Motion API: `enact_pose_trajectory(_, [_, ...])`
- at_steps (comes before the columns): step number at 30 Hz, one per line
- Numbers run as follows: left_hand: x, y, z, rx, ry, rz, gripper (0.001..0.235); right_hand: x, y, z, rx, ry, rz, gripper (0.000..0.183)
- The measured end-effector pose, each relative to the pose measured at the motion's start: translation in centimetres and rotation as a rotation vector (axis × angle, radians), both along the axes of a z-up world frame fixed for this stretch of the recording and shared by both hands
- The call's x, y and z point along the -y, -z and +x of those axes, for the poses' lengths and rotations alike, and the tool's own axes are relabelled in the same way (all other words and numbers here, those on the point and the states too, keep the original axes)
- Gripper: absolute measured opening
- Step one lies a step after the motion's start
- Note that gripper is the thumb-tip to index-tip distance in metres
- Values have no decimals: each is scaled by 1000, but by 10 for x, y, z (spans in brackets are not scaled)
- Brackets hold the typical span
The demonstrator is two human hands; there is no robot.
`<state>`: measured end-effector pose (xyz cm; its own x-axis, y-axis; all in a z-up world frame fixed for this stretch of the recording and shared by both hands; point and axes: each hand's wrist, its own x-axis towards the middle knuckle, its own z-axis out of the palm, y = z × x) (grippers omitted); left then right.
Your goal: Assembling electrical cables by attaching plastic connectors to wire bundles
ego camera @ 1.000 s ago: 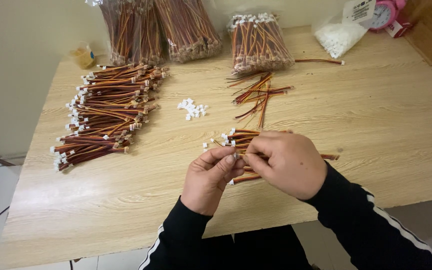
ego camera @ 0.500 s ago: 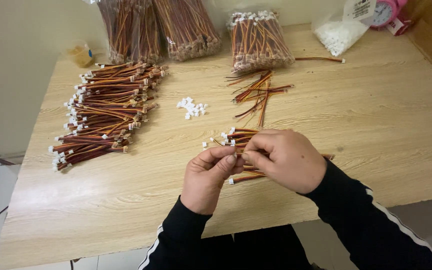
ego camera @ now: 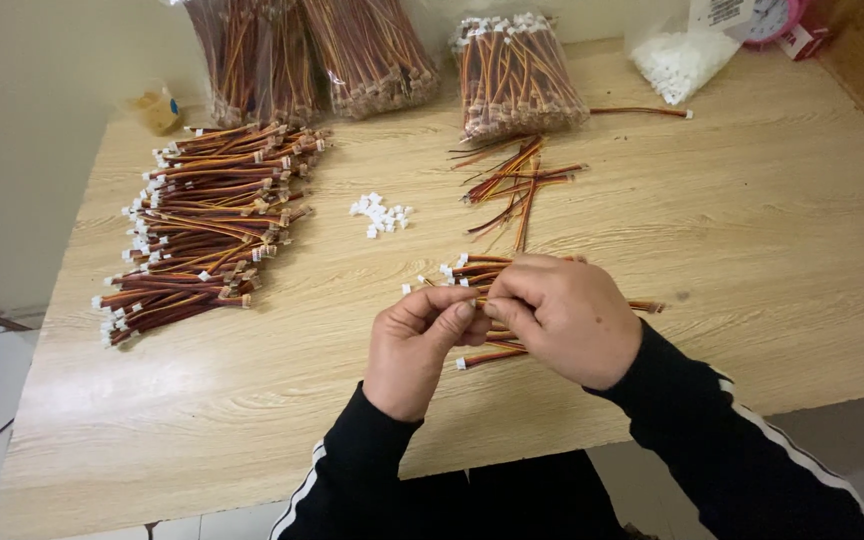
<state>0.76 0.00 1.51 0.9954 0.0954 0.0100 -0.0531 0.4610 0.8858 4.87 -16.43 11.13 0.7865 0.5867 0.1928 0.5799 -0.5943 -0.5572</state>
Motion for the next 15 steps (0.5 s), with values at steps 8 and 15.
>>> enact_pose_trajectory(8, [9,2,7,-35,-44,88,17,5,21,12,28,-2,65,17])
enact_pose_trajectory(15, [11,25,36,-114,-72,264,16,9,48,41,-43,25,-42,15])
